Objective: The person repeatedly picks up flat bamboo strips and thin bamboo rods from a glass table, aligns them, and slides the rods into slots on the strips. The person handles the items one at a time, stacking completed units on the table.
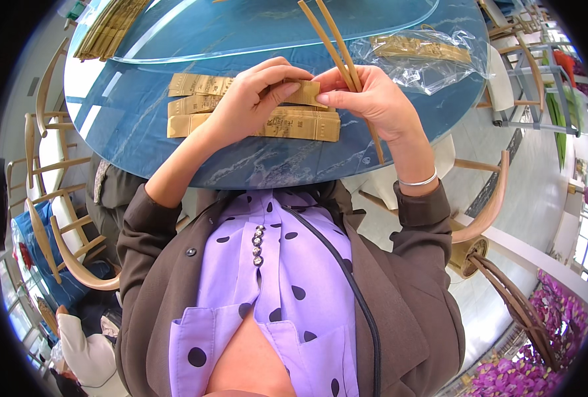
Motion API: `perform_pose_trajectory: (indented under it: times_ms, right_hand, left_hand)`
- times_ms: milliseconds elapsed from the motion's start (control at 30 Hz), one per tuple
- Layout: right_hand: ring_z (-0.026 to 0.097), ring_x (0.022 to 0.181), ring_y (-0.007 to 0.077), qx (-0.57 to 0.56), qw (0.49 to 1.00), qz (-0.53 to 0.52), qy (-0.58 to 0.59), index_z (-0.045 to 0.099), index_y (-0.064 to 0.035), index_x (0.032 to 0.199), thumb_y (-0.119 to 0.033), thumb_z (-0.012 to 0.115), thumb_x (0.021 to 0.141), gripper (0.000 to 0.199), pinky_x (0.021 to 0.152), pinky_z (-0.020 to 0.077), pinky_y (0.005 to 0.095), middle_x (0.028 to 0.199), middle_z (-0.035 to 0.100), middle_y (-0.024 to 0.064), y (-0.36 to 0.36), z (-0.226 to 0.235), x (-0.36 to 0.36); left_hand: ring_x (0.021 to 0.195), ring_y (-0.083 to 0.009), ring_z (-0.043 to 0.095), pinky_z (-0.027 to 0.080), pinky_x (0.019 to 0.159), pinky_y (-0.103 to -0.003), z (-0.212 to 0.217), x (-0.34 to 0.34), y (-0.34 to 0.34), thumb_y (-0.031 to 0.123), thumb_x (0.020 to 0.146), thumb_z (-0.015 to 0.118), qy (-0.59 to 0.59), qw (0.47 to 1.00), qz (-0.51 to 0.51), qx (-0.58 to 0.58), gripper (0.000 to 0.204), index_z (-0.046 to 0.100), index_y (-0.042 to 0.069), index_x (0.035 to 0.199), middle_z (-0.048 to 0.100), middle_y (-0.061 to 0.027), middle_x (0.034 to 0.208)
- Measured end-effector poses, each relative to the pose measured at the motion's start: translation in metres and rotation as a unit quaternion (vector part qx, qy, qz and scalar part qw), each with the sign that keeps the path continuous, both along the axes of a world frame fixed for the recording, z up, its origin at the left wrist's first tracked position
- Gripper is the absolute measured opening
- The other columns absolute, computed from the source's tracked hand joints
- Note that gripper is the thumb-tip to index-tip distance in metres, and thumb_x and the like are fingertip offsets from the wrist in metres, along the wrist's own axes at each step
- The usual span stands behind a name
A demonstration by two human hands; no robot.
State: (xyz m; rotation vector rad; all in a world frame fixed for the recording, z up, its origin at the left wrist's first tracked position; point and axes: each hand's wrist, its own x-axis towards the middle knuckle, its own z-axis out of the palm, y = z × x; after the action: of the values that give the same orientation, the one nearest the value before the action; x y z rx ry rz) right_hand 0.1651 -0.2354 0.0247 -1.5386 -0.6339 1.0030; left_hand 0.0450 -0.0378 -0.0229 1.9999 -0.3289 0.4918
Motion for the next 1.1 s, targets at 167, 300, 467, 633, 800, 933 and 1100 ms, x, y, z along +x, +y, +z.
perform_pose_trajectory:
  times_ms: [167, 300, 467, 633, 800, 933, 1100]
  right_hand:
    - [0.045, 0.057, -0.0001, 0.004, 0.999, -0.026, -0.027, 0.074, -0.0014, 0.102, -0.014, 0.08, 0.083, 0.024, 0.051, 0.028, 0.0165, 0.08, 0.066, -0.003, 0.004, 0.0, -0.006]
    - [0.052, 0.066, 0.0039, -0.001, 0.999, -0.018, -0.031, 0.074, 0.0005, 0.101, -0.013, 0.08, 0.083, 0.023, 0.061, 0.0362, 0.0193, 0.082, 0.068, 0.0008, 0.005, 0.001, -0.007]
    - [0.067, 0.083, 0.0114, -0.017, 1.0, -0.002, -0.001, 0.074, 0.0031, 0.103, -0.011, 0.08, 0.084, 0.025, 0.078, 0.0525, 0.0243, 0.09, 0.073, 0.0082, 0.004, 0.007, -0.004]
    - [0.066, 0.081, 0.0108, -0.005, 1.0, 0.001, -0.024, 0.074, 0.0024, 0.102, -0.012, 0.08, 0.084, 0.024, 0.077, 0.0518, 0.0241, 0.09, 0.073, 0.0076, 0.007, 0.002, -0.005]
    - [0.064, 0.08, 0.0096, -0.004, 1.0, -0.012, -0.01, 0.074, 0.001, 0.1, -0.014, 0.081, 0.084, 0.023, 0.076, 0.05, 0.0235, 0.087, 0.071, 0.0051, 0.008, -0.001, -0.007]
    - [0.063, 0.078, 0.0085, -0.012, 0.999, -0.032, -0.02, 0.073, 0.0005, 0.099, -0.015, 0.081, 0.085, 0.022, 0.073, 0.0482, 0.0229, 0.086, 0.07, 0.003, 0.01, -0.003, -0.009]
    - [0.063, 0.08, 0.0083, -0.006, 0.996, -0.043, -0.073, 0.072, 0.0026, 0.1, -0.014, 0.079, 0.086, 0.023, 0.075, 0.0496, 0.0222, 0.088, 0.07, 0.0036, 0.013, -0.007, -0.012]
  left_hand:
    - [0.078, -0.021, 0.063, 0.051, 0.072, -0.03, 0.003, -0.002, 0.0, 0.005, 0.097, 0.06, 0.047, 0.997, 0.017, -0.057, 0.012, 0.065, 0.0, 0.106, 0.066, -0.0108, 0.089]
    - [0.073, -0.0178, 0.061, 0.05, 0.069, -0.029, 0.008, -0.004, -0.002, 0.004, 0.096, 0.06, 0.071, 0.991, 0.01, -0.111, 0.01, 0.064, 0.001, 0.105, 0.066, -0.0095, 0.085]
    - [0.071, -0.0138, 0.056, 0.048, 0.067, -0.028, -0.003, 0.0, 0.0, 0.003, 0.096, 0.06, 0.05, 0.99, 0.005, -0.133, 0.01, 0.063, 0.001, 0.105, 0.063, -0.0073, 0.082]
    - [0.07, -0.0123, 0.054, 0.047, 0.066, -0.027, -0.003, -0.001, 0.0, 0.003, 0.096, 0.06, 0.054, 0.99, 0.003, -0.129, 0.009, 0.063, 0.001, 0.104, 0.062, -0.006, 0.08]
    - [0.082, -0.0085, 0.06, 0.049, 0.075, -0.023, 0.003, -0.004, 0.0, 0.0, 0.097, 0.059, 0.083, 0.992, 0.002, -0.095, 0.011, 0.062, 0.0, 0.108, 0.065, -0.0035, 0.093]
    - [0.077, -0.0086, 0.059, 0.048, 0.07, -0.022, 0.006, -0.005, 0.0, -0.001, 0.096, 0.06, 0.055, 0.996, 0.021, -0.069, 0.012, 0.062, 0.001, 0.108, 0.064, -0.0041, 0.09]
    - [0.078, -0.0265, 0.065, 0.051, 0.071, -0.035, 0.006, -0.005, -0.004, 0.008, 0.095, 0.064, 0.049, 0.993, 0.017, -0.102, 0.015, 0.06, 0.002, 0.108, 0.066, -0.0113, 0.089]
